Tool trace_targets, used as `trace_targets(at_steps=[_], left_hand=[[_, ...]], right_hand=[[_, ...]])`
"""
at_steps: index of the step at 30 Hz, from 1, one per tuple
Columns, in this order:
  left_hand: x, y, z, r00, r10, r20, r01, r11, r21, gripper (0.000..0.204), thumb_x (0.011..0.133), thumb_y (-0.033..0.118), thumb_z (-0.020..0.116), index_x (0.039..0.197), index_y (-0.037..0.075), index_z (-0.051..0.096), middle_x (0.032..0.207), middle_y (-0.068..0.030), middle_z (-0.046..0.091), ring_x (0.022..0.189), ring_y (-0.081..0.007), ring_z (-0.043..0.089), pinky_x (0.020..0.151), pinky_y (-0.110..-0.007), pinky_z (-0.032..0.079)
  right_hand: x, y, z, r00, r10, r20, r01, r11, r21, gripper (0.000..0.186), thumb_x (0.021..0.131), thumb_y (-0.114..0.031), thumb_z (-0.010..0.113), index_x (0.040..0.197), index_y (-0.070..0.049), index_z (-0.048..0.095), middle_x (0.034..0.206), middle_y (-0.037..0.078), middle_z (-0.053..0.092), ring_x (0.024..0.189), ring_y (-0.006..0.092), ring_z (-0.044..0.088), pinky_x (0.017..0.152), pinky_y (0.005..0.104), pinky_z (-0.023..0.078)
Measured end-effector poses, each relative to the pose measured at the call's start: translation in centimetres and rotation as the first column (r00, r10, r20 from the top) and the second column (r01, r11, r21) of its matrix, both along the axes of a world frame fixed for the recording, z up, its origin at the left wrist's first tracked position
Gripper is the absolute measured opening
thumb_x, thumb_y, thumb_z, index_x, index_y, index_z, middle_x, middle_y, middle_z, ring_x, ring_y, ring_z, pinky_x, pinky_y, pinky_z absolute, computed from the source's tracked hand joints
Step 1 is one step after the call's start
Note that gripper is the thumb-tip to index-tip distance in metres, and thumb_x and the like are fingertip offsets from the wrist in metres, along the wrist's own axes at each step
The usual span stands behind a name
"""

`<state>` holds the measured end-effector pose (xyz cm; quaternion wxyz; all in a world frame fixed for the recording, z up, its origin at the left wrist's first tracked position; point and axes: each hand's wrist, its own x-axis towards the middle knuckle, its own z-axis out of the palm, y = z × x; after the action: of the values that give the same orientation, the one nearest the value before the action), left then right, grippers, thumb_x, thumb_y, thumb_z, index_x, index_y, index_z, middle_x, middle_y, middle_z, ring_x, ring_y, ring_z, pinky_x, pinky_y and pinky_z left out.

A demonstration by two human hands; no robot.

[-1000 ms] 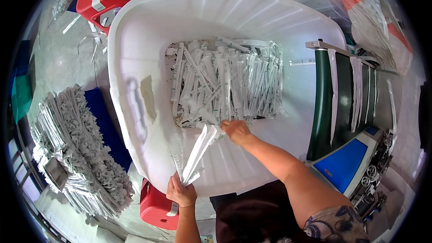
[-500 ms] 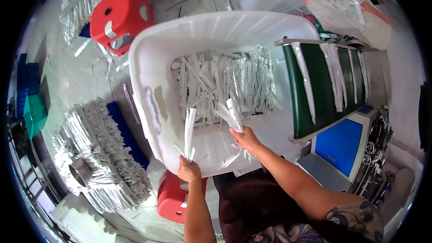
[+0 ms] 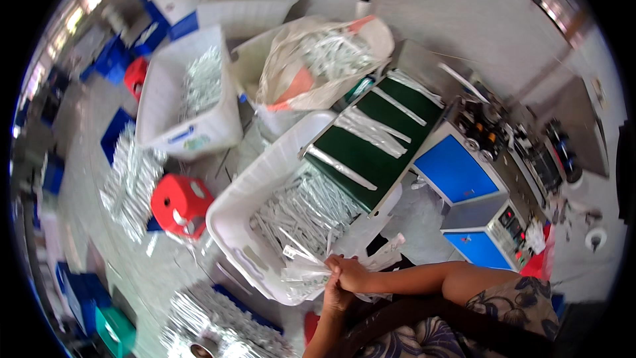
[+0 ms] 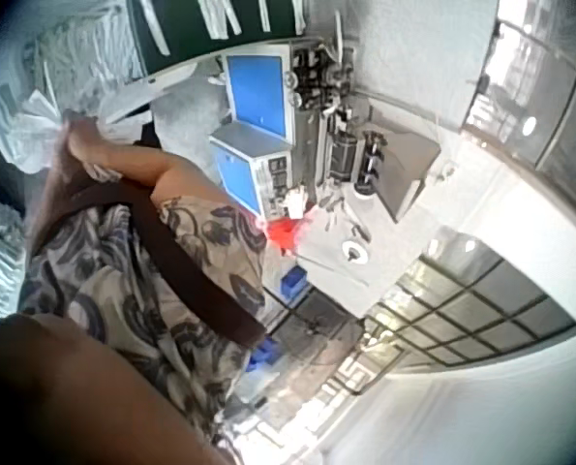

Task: The person gathers bundles of black straws from a large white bin, carries them to a packaging machine, and places them onto the intake belt. They also collect individually wrapped straws from the machine output and place them into a separate white plastic bin, occasionally rearranging straws inside a large storage bag.

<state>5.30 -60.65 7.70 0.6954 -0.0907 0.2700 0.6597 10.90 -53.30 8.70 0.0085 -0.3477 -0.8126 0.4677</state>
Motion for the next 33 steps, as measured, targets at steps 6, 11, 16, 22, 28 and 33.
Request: trace_targets(at_steps=[6,11,16,22,28,33], left_hand=[[1.0,3.1,5.8,0.986,-0.168,-0.018,0.169,0.980,0.109,0.053,0.081,0.044,0.042,0.120,0.010,0.033,0.117,-0.0099,0.040,0.110,-0.0240,0.038,0.094,-0.038,0.027],[5.7,5.1,10.5,0.936,-0.339,0.095,0.322,0.933,0.162,0.046,0.085,0.040,0.035,0.120,0.011,0.033,0.120,-0.0061,0.038,0.111,-0.0226,0.036,0.094,-0.038,0.027],[11.2,6.1,9.0,0.909,-0.414,0.045,0.394,0.889,0.234,0.037,0.087,0.025,0.030,0.118,0.006,0.037,0.118,-0.0077,0.041,0.110,-0.0224,0.038,0.095,-0.035,0.029],[19.2,9.3,11.7,0.815,-0.540,-0.211,0.552,0.834,-0.001,0.032,0.086,0.024,0.035,0.109,0.004,0.044,0.103,-0.0085,0.051,0.094,-0.0222,0.051,0.082,-0.037,0.042],[28.5,7.7,12.2,0.584,-0.606,-0.540,0.662,0.741,-0.115,0.034,0.083,0.031,0.043,0.105,0.005,0.048,0.099,-0.0078,0.052,0.090,-0.0211,0.051,0.077,-0.031,0.041],[30.1,6.3,13.8,-0.355,-0.013,-0.935,0.783,0.542,-0.305,0.040,0.084,0.032,0.040,0.105,-0.001,0.046,0.098,-0.0138,0.051,0.090,-0.0257,0.049,0.080,-0.033,0.037]], right_hand=[[2.6,0.8,5.5,0.947,-0.208,-0.246,0.280,0.911,0.304,0.034,0.068,-0.016,0.049,0.096,0.002,0.048,0.112,0.015,0.041,0.104,0.0302,0.040,0.080,0.0391,0.035],[8.9,2.3,12.0,0.977,-0.109,-0.185,0.203,0.744,0.637,0.054,0.052,-0.017,0.059,0.100,0.004,0.047,0.120,0.014,0.035,0.117,0.0301,0.023,0.093,0.0436,0.020],[15.9,1.5,14.3,0.889,-0.060,-0.453,0.367,0.685,0.630,0.071,0.050,-0.010,0.056,0.117,-0.002,0.035,0.125,0.016,0.029,0.116,0.0331,0.025,0.094,0.0454,0.020],[25.7,0.0,12.5,0.641,-0.545,-0.540,0.745,0.612,0.266,0.089,0.057,-0.027,0.068,0.124,0.004,0.018,0.124,0.024,0.028,0.111,0.0393,0.032,0.090,0.0367,0.031],[34.7,-3.1,11.4,0.522,-0.710,-0.473,0.691,0.677,-0.254,0.071,0.061,-0.026,0.069,0.118,-0.003,0.033,0.096,0.017,0.054,0.092,0.0309,0.052,0.081,0.0333,0.040],[38.9,-4.9,11.7,0.507,-0.724,-0.468,0.491,0.689,-0.534,0.043,0.067,-0.012,0.067,0.105,-0.003,0.047,0.098,0.006,0.054,0.091,0.0145,0.050,0.080,0.0288,0.040]])
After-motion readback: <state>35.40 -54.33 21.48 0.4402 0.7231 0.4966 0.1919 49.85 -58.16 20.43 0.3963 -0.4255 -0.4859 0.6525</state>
